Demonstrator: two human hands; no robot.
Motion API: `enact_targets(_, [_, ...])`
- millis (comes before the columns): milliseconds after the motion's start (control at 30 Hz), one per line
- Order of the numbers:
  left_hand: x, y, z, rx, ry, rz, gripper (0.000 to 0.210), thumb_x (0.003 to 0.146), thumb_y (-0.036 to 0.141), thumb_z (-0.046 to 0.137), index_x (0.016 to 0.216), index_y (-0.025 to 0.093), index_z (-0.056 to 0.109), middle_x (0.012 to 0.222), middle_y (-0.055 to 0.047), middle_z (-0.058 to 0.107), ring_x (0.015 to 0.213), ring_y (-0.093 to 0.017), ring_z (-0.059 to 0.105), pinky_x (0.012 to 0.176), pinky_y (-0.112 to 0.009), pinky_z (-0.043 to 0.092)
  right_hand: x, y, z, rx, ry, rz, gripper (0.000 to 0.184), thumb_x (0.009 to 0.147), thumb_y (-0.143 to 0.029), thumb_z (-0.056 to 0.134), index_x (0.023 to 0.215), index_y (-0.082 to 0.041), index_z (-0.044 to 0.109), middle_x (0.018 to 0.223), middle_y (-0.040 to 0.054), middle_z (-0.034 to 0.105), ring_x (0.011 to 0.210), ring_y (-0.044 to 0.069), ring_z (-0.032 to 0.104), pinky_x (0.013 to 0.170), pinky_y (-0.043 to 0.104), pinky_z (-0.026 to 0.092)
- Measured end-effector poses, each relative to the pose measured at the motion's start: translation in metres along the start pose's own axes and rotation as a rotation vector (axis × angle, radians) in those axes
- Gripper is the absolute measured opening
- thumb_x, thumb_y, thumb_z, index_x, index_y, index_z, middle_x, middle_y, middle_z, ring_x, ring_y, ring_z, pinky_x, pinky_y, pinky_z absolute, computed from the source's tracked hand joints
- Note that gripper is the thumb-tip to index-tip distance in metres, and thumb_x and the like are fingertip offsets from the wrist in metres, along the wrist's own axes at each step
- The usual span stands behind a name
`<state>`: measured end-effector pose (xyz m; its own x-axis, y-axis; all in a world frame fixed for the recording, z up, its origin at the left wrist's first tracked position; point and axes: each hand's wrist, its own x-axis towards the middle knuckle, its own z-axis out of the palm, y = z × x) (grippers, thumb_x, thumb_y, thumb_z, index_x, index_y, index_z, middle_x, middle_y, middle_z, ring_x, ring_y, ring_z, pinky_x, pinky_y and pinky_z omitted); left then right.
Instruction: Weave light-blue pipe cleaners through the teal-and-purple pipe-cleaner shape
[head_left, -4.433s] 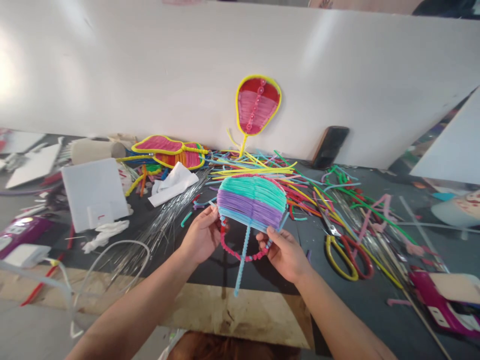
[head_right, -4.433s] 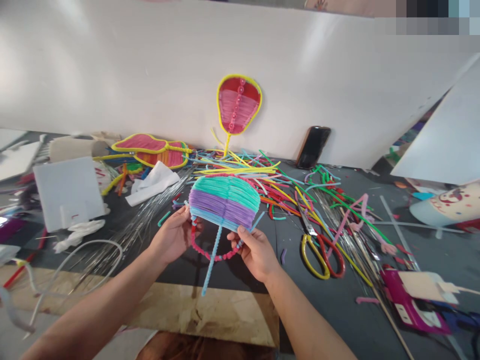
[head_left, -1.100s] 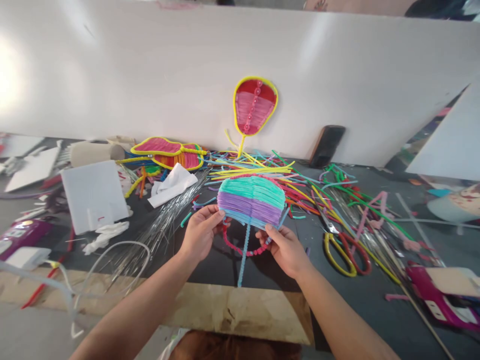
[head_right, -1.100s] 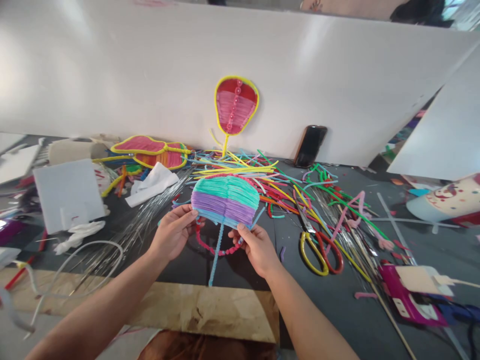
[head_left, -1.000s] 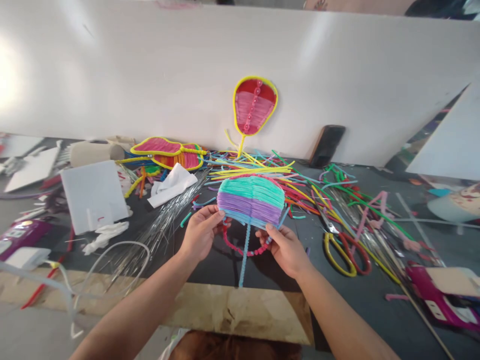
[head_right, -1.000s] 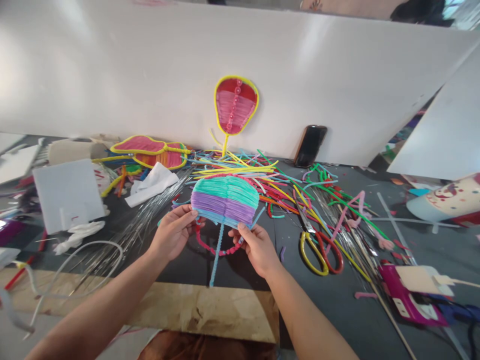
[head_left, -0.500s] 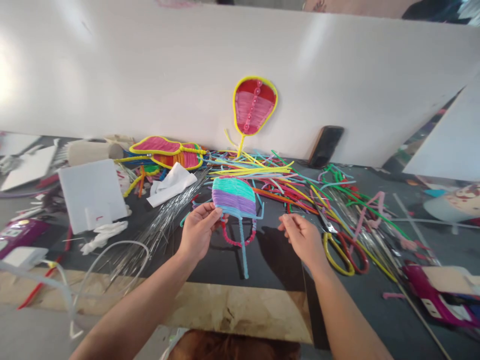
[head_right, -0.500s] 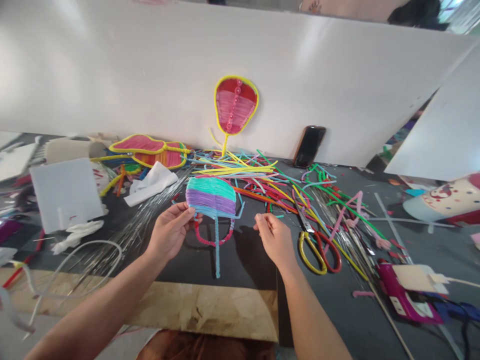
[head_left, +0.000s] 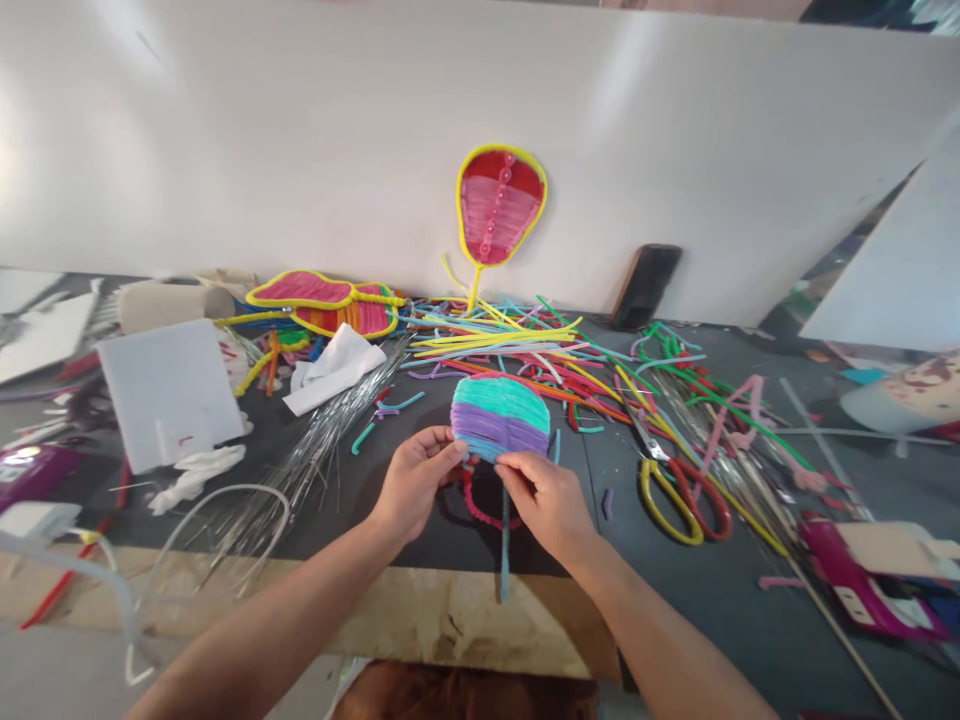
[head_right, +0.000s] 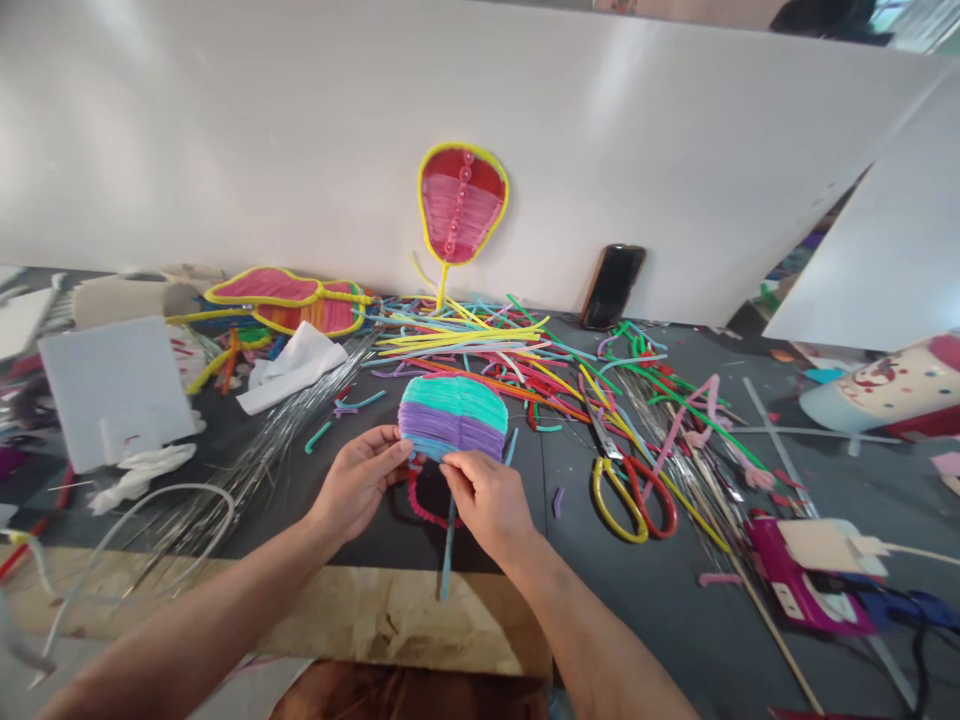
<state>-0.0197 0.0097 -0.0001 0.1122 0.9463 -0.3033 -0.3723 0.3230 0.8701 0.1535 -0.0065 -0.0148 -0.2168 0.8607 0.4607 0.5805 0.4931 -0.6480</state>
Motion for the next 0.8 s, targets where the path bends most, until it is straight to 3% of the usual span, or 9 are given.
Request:
enact_targets(367, [0.003, -0.007, -0.003, 0.090, -0.005, 0.034, 0.024, 0.072, 0.033, 0.072, 0.085, 0.016, 0.061, 0.073, 0.000, 0.064, 0.064, -0.009, 0.057, 0.062, -0.021, 0.046, -0.004, -0.014, 0.007, 0.007, -0.051, -0.178, 0.011, 0.089, -0.017, 0.051, 0.084, -0.020, 0.060, 0.068, 0.0011, 0.067, 0.061, 0.013, 0.063, 0.061, 0.023, 0.047])
enact_targets(667, [0.002, -0.009, 0.000, 0.194, -0.020, 0.095, 0.025, 0.074, 0.034, 0.069, 0.085, 0.015, 0.060, 0.068, 0.000, 0.060, 0.062, -0.010, 0.054, 0.060, -0.021, 0.042, -0.008, -0.016, 0.016, -0.009, -0.104, -0.183, 0.014, 0.090, -0.020, 0.048, 0.086, -0.020, 0.061, 0.070, 0.0024, 0.068, 0.062, 0.013, 0.064, 0.061, 0.023, 0.047])
enact_targets(800, [0.001, -0.005, 0.000, 0.234, -0.078, 0.084, 0.029, 0.075, 0.038, 0.067, 0.092, 0.016, 0.059, 0.076, -0.002, 0.065, 0.069, -0.013, 0.060, 0.064, -0.023, 0.046, -0.008, -0.015, 0.016, -0.015, -0.113, -0.176, 0.015, 0.090, -0.019, 0.047, 0.087, -0.020, 0.061, 0.073, 0.0038, 0.069, 0.065, 0.014, 0.065, 0.063, 0.024, 0.048])
